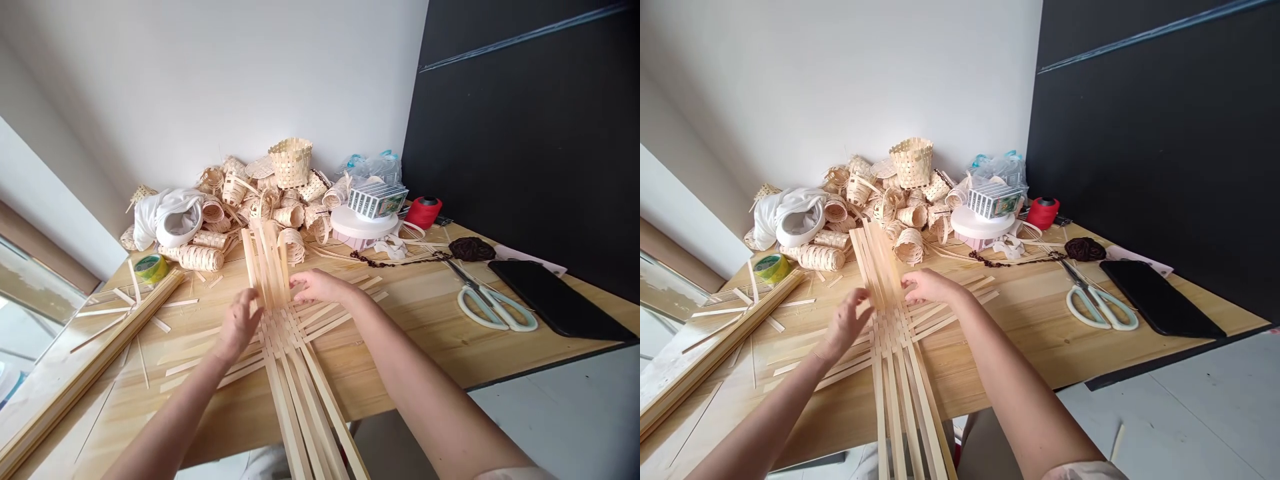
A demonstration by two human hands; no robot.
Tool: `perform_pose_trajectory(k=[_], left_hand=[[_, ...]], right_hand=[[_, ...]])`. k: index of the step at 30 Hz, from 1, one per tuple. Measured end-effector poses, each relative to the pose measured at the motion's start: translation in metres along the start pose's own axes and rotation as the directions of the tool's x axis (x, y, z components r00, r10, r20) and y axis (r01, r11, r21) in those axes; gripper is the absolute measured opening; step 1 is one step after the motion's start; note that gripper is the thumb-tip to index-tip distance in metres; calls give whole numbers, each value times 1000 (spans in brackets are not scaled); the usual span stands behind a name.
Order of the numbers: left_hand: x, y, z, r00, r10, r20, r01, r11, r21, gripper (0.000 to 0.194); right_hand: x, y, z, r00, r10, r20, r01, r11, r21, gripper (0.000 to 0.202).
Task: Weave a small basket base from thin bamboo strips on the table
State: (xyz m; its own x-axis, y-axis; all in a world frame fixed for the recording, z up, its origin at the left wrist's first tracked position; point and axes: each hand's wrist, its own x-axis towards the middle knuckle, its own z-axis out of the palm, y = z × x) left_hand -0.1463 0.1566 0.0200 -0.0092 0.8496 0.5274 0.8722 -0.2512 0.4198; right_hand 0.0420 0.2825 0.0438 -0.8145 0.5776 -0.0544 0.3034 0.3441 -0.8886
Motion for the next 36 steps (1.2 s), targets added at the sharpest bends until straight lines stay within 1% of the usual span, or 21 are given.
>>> perform_pose_trajectory(k=[1,3,4,5,6,7,8,9,10,11,12,14,16,19,21,24,27,29,32,34,36], left_hand=[[6,-7,-3,993,-100,-63,96,993,-68,21],[19,-17,-10,935,-333,-122,292,919,-264,34],[25,-20,-14,897,-435,-75,378,844,-380,41],[31,-22,-18,861,-507,32,456,744,-488,48],[36,-23,-21,830,-528,182,526,629,-572,54],[39,-24,-24,800,-485,352,587,515,-624,58],[41,-26,-26,768,-395,504,638,418,-646,60],[42,-27,-28,737,-286,613,676,347,-650,60],[42,-29,-30,712,-182,678,697,300,-652,59],[42,-31,-30,697,-96,711,706,267,-656,57],[41,-32,-30,686,-36,726,711,243,-660,55],[39,-32,-29,674,27,738,714,233,-661,53],[38,-28,-25,670,28,742,706,284,-649,50],[37,-17,-18,697,-117,708,689,383,-615,35],[33,-10,-15,722,-218,657,680,397,-616,28],[26,-1,-16,759,-299,578,650,383,-656,34],[20,10,-25,799,-354,486,596,350,-723,42],[20,19,-31,820,-394,415,544,312,-778,44],[28,32,-36,818,-463,341,487,241,-840,46],[36,40,-37,798,-515,312,459,183,-870,48],[43,46,-36,778,-562,281,425,142,-894,45]], right_hand=[[-2,-3,-4,1000,12,1,-12,1000,15,31],[-12,-10,-11,999,34,-39,-35,999,-13,28],[-21,-14,-13,996,50,-72,-54,997,-53,21],[-31,-17,-13,993,70,-96,-79,992,-99,13],[-44,-18,-12,988,112,-109,-126,983,-130,7],[-58,-19,-9,980,172,-100,-184,974,-130,12],[-73,-18,-4,967,247,-62,-252,962,-108,19],[-87,-16,2,939,345,-12,-344,935,-81,23],[-100,-13,10,901,431,40,-430,902,-37,25],[-111,-10,19,879,471,74,-474,880,25,27],[-119,-7,28,875,480,71,-485,867,113,28],[-128,-3,45,882,471,-2,-449,843,296,28],[-129,-4,59,868,490,-82,-405,794,454,24],[-125,-11,73,818,556,-146,-356,690,630,20],[-124,-15,77,800,572,-178,-294,634,715,20],[-122,-21,73,817,532,-223,-189,612,768,18],[-116,-29,59,836,488,-252,-154,649,745,17],[-106,-37,46,834,491,-251,-190,683,705,25],[-83,-48,28,846,471,-250,-256,770,584,41],[-63,-53,17,869,387,-308,-244,877,415,47],[-44,-55,6,901,213,-377,-186,977,106,43]])
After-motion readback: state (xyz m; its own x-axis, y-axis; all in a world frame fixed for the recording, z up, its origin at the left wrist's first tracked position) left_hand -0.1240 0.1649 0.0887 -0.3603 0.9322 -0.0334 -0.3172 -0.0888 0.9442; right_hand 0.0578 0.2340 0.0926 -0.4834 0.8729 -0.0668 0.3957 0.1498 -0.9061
